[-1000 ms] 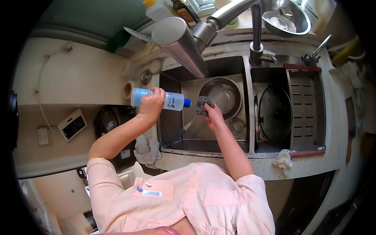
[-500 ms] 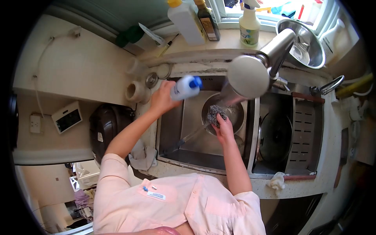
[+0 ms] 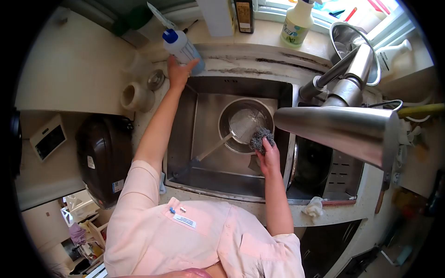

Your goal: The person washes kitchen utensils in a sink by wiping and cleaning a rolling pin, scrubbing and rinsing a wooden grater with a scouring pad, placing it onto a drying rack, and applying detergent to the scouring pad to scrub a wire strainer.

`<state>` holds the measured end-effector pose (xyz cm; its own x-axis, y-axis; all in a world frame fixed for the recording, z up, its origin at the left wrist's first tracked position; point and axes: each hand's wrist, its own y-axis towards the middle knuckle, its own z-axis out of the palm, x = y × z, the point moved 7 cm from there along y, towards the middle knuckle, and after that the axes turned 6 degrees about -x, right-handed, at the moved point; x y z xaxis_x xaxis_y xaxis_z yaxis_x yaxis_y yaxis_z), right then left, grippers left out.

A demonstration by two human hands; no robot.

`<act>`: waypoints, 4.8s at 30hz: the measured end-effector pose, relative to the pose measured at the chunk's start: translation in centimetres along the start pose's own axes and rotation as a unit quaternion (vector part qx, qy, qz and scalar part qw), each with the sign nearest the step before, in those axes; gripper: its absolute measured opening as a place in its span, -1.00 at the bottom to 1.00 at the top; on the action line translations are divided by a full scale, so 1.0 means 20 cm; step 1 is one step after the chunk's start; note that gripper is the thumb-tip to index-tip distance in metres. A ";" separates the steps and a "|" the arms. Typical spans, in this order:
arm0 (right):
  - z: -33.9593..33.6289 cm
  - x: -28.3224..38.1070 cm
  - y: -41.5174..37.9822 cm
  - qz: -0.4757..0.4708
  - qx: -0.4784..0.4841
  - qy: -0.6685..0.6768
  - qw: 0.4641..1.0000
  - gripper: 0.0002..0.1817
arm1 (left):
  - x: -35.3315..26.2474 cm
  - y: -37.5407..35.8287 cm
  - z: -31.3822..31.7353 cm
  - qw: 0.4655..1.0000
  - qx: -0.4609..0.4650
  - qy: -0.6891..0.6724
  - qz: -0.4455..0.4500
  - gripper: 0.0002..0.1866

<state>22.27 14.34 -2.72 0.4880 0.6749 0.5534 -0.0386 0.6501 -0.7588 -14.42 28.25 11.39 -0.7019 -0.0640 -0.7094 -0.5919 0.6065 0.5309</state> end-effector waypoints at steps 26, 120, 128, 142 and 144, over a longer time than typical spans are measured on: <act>0.45 0.17 -0.23 -0.562 0.010 -0.504 0.656 -0.45 | -0.13 -1.50 -0.12 0.722 0.487 -0.118 -0.477 -0.67; 0.69 0.15 -0.37 -0.538 0.120 -0.321 0.771 -0.85 | -0.37 -1.39 -0.74 0.860 0.486 0.149 -0.039 -0.85; 0.66 0.16 -0.16 -0.433 0.075 -0.340 0.831 -0.76 | -0.41 -1.38 -0.77 0.871 0.461 0.159 -0.055 -0.85; 0.66 0.00 -0.56 -0.585 0.107 -0.373 0.713 -0.79 | -0.28 -1.37 -0.71 0.877 0.432 0.120 -0.174 -0.80; 0.64 0.04 -0.45 -0.565 0.085 -0.353 0.741 -0.79 | -0.29 -1.35 -0.72 0.880 0.433 0.122 -0.150 -0.81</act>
<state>11.82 13.41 8.93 -0.2833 -0.3583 0.8896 -0.0916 0.9335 0.3467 -0.04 0.90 7.88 -0.6923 -0.4289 -0.5803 -0.3153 0.9032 -0.2914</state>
